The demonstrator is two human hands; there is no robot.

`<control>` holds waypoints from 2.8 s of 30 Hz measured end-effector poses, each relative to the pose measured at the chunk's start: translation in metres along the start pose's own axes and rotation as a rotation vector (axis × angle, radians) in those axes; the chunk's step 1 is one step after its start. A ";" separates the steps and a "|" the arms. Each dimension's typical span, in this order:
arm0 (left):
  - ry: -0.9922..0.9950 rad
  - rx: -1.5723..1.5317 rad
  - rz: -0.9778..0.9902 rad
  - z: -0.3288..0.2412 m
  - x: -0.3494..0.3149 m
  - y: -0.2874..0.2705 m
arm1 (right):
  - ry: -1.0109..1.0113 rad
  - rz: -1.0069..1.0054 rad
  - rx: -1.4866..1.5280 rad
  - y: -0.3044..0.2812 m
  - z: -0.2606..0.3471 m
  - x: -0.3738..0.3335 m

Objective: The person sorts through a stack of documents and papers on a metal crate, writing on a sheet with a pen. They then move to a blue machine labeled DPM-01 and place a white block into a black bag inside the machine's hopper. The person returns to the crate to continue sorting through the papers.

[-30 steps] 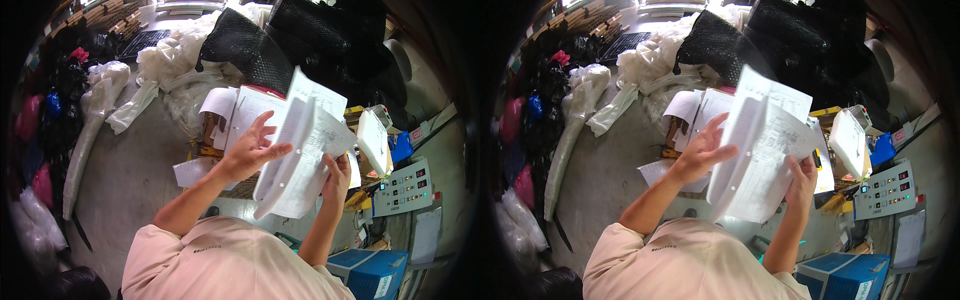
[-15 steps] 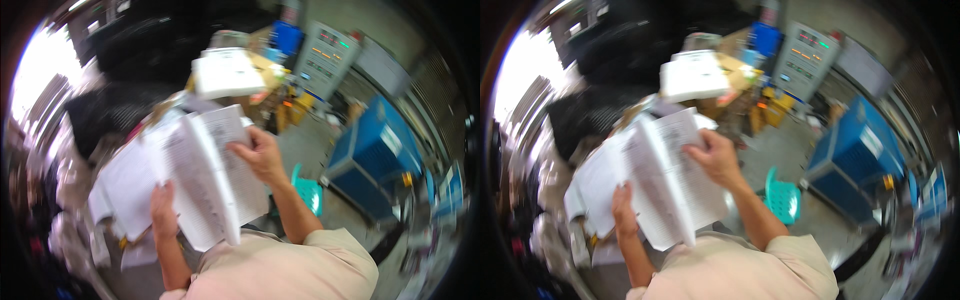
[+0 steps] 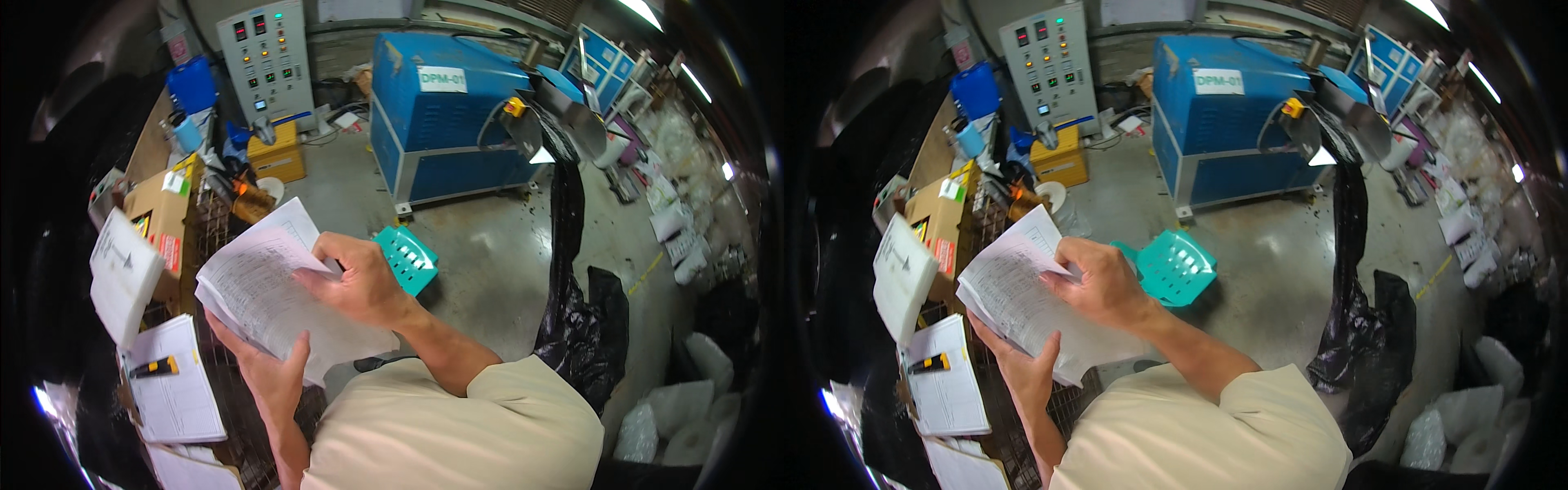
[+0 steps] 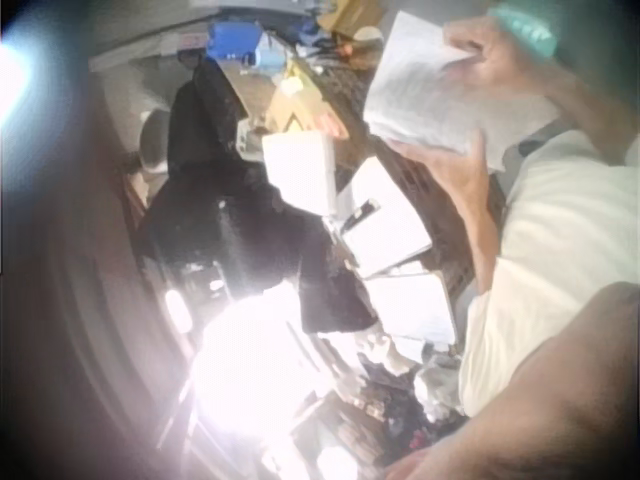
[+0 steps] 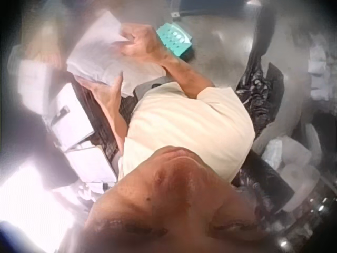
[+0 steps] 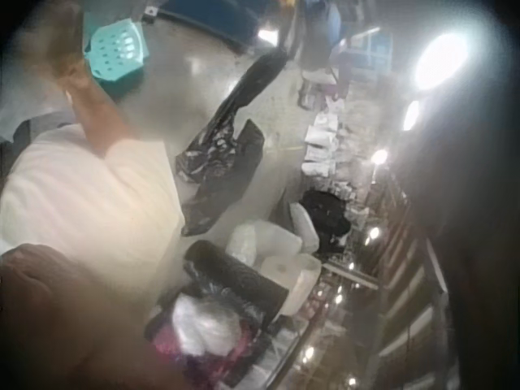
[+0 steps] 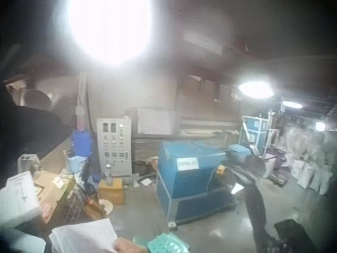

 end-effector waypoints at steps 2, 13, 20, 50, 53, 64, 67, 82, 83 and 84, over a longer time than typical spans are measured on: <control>-0.053 -0.079 0.057 0.011 0.008 0.017 | 0.052 -0.037 -0.057 -0.021 -0.009 -0.003; -0.217 -0.755 0.373 0.028 0.048 0.072 | 0.306 -0.185 0.147 -0.096 -0.074 -0.021; -0.213 -0.654 0.360 0.035 0.053 0.077 | 0.329 -0.186 0.139 -0.101 -0.094 -0.016; 0.039 -0.379 0.031 0.031 0.036 0.041 | 0.337 -0.128 0.034 -0.073 -0.140 0.017; 0.085 -0.354 -0.013 0.016 0.019 0.011 | 0.320 -0.034 0.383 -0.042 -0.136 0.023; -0.016 -0.128 -0.744 0.033 -0.130 -0.139 | -0.211 0.869 0.849 0.162 -0.037 0.034; -0.047 -0.108 -0.994 0.038 -0.176 -0.155 | -0.216 1.015 0.943 0.201 0.016 0.013; -0.361 0.207 -1.701 0.010 -0.434 -0.237 | -0.302 1.524 0.990 0.276 0.120 -0.029; -0.339 0.239 -1.786 0.019 -0.480 -0.242 | -0.281 1.518 0.927 0.284 0.127 -0.028; -0.299 0.273 -1.860 0.022 -0.521 -0.243 | -0.442 1.435 0.831 0.295 0.137 -0.027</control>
Point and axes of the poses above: each hand's wrist, its own x-axis towards the middle knuckle, its own y-axis out of the palm, z = x × y, the point moved 3 cm from there along x, towards the middle knuckle, and after that the axes turned 4 degrees about -y, right-handed, at the moved point
